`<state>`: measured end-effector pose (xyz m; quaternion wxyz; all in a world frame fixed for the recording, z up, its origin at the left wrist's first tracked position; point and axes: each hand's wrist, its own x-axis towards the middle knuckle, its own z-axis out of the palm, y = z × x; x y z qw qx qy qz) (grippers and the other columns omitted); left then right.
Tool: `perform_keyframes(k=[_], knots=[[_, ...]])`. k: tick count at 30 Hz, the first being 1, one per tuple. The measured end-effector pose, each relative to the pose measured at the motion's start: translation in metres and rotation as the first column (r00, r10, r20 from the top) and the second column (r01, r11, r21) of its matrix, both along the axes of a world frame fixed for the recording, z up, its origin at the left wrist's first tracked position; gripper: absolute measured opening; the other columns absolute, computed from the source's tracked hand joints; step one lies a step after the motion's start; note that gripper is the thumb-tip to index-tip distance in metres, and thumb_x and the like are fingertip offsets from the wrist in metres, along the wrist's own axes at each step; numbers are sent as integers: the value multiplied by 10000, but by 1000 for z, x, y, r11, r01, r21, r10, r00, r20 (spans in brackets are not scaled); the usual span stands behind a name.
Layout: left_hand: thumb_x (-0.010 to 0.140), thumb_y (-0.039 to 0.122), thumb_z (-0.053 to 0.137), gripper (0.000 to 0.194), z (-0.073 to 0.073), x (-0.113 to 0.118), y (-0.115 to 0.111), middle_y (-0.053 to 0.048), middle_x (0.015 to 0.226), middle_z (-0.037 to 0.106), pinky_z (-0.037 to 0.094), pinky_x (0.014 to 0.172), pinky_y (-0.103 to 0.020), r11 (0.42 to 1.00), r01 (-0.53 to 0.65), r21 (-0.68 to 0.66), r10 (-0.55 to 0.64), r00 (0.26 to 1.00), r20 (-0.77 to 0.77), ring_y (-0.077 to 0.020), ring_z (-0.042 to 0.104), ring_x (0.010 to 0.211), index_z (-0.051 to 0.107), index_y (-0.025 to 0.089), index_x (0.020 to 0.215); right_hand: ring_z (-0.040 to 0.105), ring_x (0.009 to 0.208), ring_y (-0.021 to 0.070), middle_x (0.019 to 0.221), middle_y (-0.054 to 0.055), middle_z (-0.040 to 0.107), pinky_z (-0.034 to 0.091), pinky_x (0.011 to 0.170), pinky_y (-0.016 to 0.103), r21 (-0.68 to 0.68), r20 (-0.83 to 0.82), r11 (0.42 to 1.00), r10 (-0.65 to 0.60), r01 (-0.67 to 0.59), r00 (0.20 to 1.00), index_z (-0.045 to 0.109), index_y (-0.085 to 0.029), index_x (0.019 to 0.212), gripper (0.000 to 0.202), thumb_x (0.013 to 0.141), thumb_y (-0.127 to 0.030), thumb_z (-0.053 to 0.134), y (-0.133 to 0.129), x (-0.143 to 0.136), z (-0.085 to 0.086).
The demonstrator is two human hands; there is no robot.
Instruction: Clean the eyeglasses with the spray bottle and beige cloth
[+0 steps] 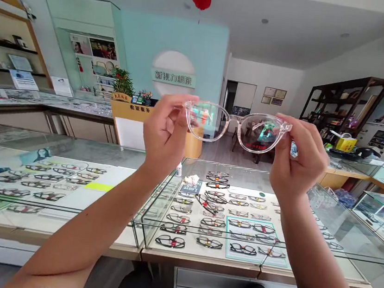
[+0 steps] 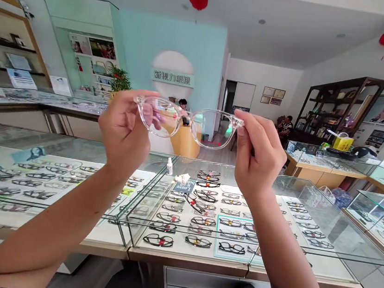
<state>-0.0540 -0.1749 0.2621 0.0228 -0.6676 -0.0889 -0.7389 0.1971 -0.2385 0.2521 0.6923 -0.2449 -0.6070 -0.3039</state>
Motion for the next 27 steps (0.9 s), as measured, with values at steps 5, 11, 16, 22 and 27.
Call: perform_keyframes(k=[5,11,16,22,27], knots=[[1115,394,581,241,21,6,-4,-65,1231,752,632,727,-335,928,-272,255,245,960,134,-193,757,1079,779,302,1215,754,1129,277,1242,90,787,628,980,485,21,-33,1000,-17,17,999,747,-317,1381,372,1113,-346,491,0,-2,11],[1124,457,504,311,18,4,6,-88,1213,792,644,859,-382,902,-398,167,382,916,122,-221,772,1058,725,304,1280,757,1100,260,1252,95,773,644,960,474,120,-110,984,-116,129,987,715,-289,1351,337,1115,-390,495,6,3,9],[1108,438,506,310,13,-3,15,-107,1162,807,641,919,-414,882,-410,233,406,911,66,-247,766,1097,715,269,1264,749,1167,315,1218,117,774,617,1022,539,68,-133,988,-131,141,982,739,-298,1269,334,1116,-454,487,10,12,1],[1121,421,480,297,10,2,20,-98,1126,819,645,894,-408,850,-437,293,430,898,91,-236,779,1050,704,285,1260,752,1136,295,1247,103,769,624,989,507,115,-150,987,-99,117,984,741,-312,1272,280,1109,-395,529,8,6,-4],[1128,427,502,287,10,8,18,-87,1150,814,642,928,-409,846,-380,374,372,923,96,-234,780,1086,693,304,1303,753,1129,265,1252,87,753,655,926,457,47,-203,999,9,1,979,732,-317,1289,263,1096,-387,567,2,-2,-5]])
